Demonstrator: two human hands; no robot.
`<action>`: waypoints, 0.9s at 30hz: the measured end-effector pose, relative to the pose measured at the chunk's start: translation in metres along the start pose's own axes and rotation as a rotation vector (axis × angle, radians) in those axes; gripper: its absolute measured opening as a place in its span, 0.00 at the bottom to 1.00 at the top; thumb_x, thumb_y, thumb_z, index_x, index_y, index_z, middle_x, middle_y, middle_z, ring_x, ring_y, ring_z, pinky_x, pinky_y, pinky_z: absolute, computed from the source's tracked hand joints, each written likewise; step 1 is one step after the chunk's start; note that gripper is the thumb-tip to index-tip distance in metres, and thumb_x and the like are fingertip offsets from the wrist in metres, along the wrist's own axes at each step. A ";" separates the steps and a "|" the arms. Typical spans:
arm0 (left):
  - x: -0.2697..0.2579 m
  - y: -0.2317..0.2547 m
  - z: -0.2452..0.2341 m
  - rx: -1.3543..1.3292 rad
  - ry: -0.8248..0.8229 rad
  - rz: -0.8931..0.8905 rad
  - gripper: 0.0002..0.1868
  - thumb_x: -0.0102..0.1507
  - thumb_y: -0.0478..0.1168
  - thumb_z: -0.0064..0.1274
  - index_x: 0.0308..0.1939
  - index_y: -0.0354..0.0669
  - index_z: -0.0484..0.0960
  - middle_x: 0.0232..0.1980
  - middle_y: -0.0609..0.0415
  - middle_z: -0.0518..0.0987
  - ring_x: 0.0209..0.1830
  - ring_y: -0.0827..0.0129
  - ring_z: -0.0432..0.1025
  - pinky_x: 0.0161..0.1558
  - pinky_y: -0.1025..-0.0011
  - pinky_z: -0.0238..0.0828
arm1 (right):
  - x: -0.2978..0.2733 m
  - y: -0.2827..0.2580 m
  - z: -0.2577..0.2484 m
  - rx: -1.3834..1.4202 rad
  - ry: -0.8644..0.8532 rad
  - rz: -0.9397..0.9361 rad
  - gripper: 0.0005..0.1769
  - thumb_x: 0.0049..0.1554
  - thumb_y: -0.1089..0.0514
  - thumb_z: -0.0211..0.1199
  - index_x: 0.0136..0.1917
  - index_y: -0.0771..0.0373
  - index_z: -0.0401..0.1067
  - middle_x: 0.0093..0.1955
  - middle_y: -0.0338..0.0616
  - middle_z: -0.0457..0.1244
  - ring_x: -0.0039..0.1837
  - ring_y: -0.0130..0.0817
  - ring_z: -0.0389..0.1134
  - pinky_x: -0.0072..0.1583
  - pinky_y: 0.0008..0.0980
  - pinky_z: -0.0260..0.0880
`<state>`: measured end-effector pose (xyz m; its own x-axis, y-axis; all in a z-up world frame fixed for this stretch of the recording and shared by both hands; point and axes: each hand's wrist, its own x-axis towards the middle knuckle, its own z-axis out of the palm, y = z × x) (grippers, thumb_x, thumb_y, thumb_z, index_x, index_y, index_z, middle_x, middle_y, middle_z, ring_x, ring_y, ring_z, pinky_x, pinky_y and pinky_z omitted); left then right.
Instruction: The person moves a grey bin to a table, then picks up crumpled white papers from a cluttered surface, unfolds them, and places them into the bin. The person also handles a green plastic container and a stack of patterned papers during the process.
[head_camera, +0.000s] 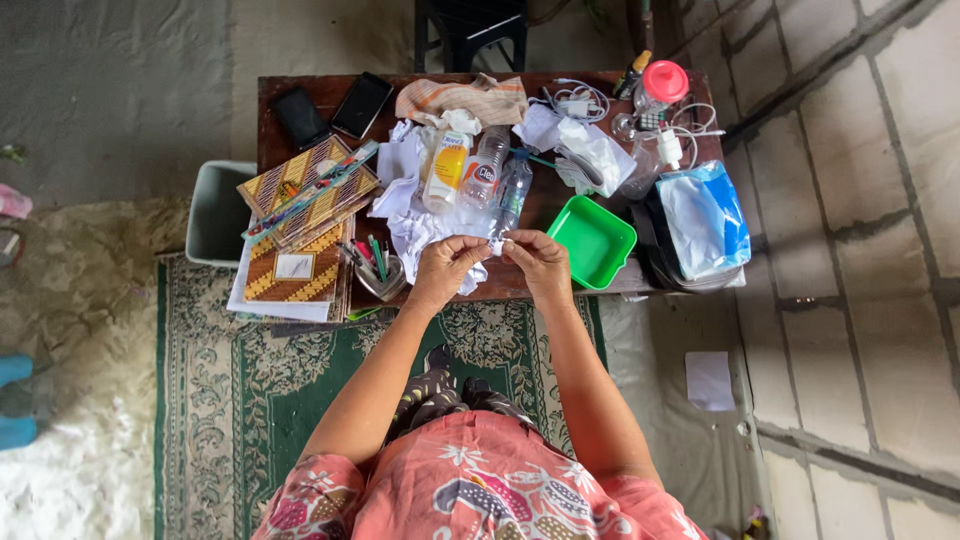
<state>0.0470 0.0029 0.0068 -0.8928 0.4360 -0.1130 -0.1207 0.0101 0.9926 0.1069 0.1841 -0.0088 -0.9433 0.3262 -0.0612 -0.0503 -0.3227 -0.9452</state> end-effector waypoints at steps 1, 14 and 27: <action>-0.004 0.000 0.000 0.016 0.027 0.001 0.11 0.62 0.40 0.63 0.45 0.38 0.88 0.39 0.57 0.87 0.37 0.80 0.78 0.42 0.79 0.75 | 0.000 0.002 0.000 -0.014 -0.006 0.008 0.08 0.58 0.68 0.69 0.52 0.69 0.78 0.44 0.41 0.71 0.46 0.28 0.72 0.50 0.26 0.74; -0.043 -0.015 -0.005 -0.166 0.203 0.036 0.10 0.61 0.36 0.65 0.45 0.36 0.88 0.38 0.59 0.84 0.37 0.80 0.75 0.42 0.79 0.74 | -0.019 0.002 0.011 -0.051 -0.182 0.110 0.08 0.56 0.67 0.70 0.50 0.71 0.80 0.46 0.41 0.70 0.46 0.29 0.74 0.52 0.28 0.77; -0.060 0.001 -0.062 -0.194 0.344 0.074 0.12 0.64 0.35 0.60 0.51 0.36 0.84 0.41 0.54 0.85 0.38 0.75 0.80 0.43 0.77 0.79 | -0.005 0.008 0.078 -0.116 -0.263 0.092 0.12 0.55 0.67 0.71 0.54 0.70 0.78 0.45 0.44 0.72 0.46 0.28 0.74 0.51 0.27 0.77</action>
<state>0.0733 -0.0789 0.0120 -0.9914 0.1020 -0.0825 -0.1012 -0.1946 0.9757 0.0852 0.1103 0.0091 -0.9956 0.0538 -0.0768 0.0624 -0.2315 -0.9708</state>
